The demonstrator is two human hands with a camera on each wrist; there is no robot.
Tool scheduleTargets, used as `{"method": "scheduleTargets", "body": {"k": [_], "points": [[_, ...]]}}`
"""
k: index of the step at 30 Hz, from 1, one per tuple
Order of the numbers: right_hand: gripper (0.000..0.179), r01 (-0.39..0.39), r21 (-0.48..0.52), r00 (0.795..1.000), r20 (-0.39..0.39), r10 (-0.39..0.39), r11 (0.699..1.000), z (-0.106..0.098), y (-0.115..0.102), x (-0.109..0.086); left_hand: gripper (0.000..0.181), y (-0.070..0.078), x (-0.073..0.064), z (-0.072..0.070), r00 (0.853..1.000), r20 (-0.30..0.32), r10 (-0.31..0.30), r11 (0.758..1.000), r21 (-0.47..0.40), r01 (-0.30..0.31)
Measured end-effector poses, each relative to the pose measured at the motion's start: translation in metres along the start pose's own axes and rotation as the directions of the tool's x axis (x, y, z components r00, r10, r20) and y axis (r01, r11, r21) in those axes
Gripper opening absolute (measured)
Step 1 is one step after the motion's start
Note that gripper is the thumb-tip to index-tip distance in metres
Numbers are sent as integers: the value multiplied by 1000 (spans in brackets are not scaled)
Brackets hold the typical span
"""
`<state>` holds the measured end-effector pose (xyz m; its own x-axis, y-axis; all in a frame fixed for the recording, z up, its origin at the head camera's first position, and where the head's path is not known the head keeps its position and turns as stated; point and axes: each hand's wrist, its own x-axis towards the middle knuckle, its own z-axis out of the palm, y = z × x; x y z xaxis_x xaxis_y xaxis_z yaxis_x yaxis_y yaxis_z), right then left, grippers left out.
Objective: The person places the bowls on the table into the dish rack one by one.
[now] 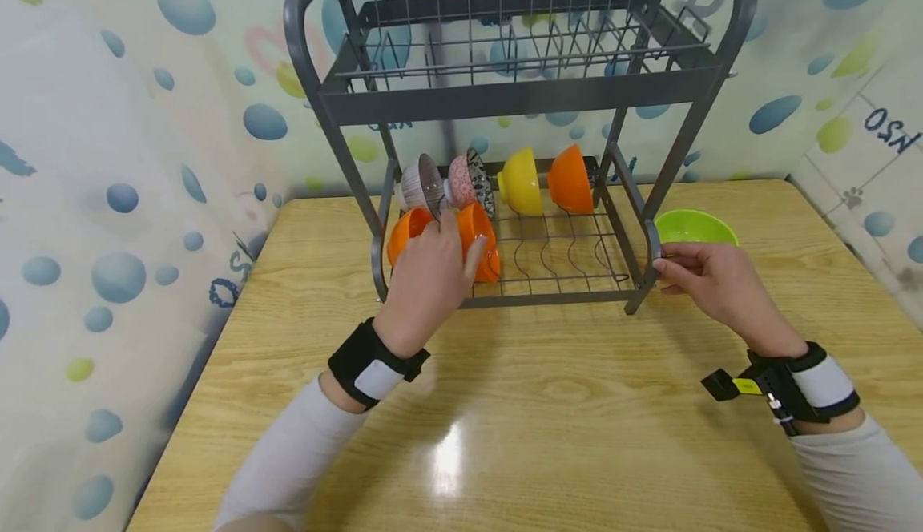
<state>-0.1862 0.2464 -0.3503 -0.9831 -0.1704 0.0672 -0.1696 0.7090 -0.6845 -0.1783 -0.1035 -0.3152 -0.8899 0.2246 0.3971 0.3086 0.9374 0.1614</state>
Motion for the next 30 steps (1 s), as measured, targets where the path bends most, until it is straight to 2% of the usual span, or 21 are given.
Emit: {"method": "scheduleTargets", "body": {"k": [3, 5, 10, 16, 24, 30], "points": [[42, 5, 4, 1000, -1, -5, 1000, 0, 1, 1, 45, 2, -8, -5, 997, -54, 51, 999, 12, -50], [42, 6, 5, 1000, -2, -6, 1000, 0, 1, 1, 41, 2, -14, -8, 995, -62, 82, 997, 11, -82], [42, 7, 15, 1000, -1, -7, 1000, 1, 2, 2, 31, 1, -27, -8, 985, -39, 167, 986, -9, -167], [40, 25, 23, 1000, -9, -24, 999, 0, 3, 1, 19, -3, -39, 2, 963, -10, 269, 963, -19, -269], [41, 17, 25, 1000, 1, -17, 1000, 0, 3, 1, 14, -8, -44, 19, 952, 109, 285, 957, 16, -288], [41, 12, 28, 1000, 5, -12, 1000, -1, 4, 0, 10, -12, -46, 25, 948, 134, 289, 952, 64, -300]]}}
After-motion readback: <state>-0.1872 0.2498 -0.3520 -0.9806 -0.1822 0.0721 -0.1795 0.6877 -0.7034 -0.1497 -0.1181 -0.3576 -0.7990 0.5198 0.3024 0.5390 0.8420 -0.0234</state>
